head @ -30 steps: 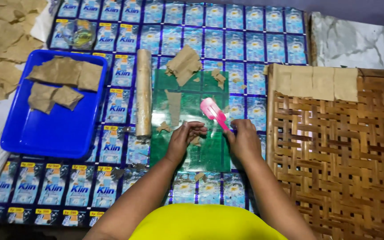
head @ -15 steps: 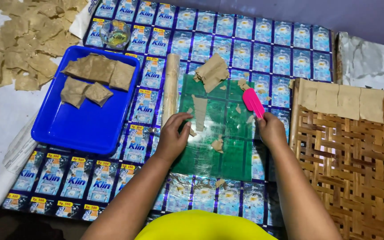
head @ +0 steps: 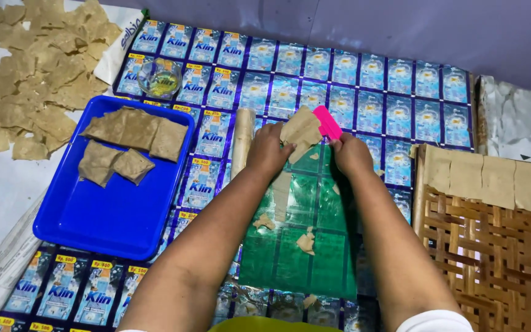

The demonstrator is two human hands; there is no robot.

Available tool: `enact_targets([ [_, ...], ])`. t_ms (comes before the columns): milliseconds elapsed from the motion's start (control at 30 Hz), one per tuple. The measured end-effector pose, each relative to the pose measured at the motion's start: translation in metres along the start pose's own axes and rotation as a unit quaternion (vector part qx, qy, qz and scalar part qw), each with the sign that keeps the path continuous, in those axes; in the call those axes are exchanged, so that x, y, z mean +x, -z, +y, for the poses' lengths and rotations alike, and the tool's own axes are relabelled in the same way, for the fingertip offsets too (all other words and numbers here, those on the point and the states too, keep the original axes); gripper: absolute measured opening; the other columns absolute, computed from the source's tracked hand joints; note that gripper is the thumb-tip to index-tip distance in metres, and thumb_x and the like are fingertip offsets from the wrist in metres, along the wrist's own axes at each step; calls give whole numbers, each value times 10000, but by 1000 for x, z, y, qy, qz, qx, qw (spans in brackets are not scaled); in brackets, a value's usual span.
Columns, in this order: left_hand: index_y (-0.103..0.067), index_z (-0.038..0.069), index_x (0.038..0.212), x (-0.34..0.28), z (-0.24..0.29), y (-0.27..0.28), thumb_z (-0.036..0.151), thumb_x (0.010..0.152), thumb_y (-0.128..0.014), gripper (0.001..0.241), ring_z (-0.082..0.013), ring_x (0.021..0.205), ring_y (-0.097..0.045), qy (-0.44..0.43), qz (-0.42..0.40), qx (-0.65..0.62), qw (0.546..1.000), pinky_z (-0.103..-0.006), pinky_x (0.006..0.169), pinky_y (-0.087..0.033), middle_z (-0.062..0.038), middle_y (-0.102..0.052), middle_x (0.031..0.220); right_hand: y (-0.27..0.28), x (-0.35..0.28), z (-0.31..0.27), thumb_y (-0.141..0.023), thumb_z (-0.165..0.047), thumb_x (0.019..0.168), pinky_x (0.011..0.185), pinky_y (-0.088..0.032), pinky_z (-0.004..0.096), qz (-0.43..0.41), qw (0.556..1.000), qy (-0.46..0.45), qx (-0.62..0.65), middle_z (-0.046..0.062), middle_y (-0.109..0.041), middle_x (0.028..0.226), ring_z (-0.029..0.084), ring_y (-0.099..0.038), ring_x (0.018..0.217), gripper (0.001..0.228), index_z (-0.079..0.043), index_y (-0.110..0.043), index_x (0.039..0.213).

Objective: Flattening, cutting, and rolling thin sheets of dough on a workspace.

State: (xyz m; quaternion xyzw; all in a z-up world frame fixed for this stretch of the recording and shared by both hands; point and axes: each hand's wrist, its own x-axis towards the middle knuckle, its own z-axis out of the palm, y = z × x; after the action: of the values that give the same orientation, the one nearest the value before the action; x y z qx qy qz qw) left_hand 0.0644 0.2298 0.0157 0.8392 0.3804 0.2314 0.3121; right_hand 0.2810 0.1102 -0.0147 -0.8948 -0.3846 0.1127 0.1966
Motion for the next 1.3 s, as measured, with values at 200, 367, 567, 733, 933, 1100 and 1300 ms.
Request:
enact_targets([
  [200,-685,81,1156,12,-16,-11,141,781,-798,397,-376,1186,-582,-21,53,-52,997,-456,1021,-484,-178,-636,1208,15,-23,0,-656,-316,984,734,-519,502,-13,989,97,114,235,-705,907,417,-683,840,279,-58,-715,1070],
  [367,-698,80,1141,0,2,11,83,895,-713,247,-348,1127,-647,-96,19,-134,986,-450,968,-522,-142,-691,1161,28,-90,8,-650,-312,1011,663,-498,484,-42,991,38,123,238,-660,786,401,-648,702,280,-33,-667,1005],
  [567,-755,125,1089,-5,16,16,128,874,-714,219,-347,1074,-655,-63,-154,-60,984,-452,924,-516,-140,-705,1073,29,-155,11,-649,-291,999,649,-498,509,-26,993,-11,111,243,-664,783,444,-650,726,248,-44,-660,971],
  [733,-763,143,1124,-20,-2,-7,167,930,-709,203,-335,1119,-651,-10,-136,-73,988,-449,982,-509,-130,-708,1120,23,-191,26,-628,-202,1014,696,-502,544,75,995,-27,55,250,-686,947,472,-646,848,170,-57,-673,1092],
  [933,-661,71,1267,-59,14,41,177,790,-788,505,-429,1294,-531,-128,136,186,965,-547,1103,-371,-243,-547,1397,29,-221,60,-656,-63,932,732,-526,505,140,989,-42,-38,182,-598,975,381,-636,864,521,-184,-660,1439],
  [1100,-399,-39,1464,-96,-20,67,233,736,-884,916,-460,1192,-544,228,31,71,971,-505,997,-460,-287,-528,1311,46,-239,58,-729,-59,861,899,-523,485,161,976,3,-143,227,-598,1132,390,-592,1078,512,-117,-693,1368],
  [1300,-571,116,1355,-132,5,105,162,717,-853,699,-395,1136,-607,21,6,68,997,-497,927,-511,-167,-632,1203,74,-215,26,-688,-88,986,1070,-490,482,195,972,129,-27,246,-591,1336,411,-567,1281,317,-76,-715,1301],
])
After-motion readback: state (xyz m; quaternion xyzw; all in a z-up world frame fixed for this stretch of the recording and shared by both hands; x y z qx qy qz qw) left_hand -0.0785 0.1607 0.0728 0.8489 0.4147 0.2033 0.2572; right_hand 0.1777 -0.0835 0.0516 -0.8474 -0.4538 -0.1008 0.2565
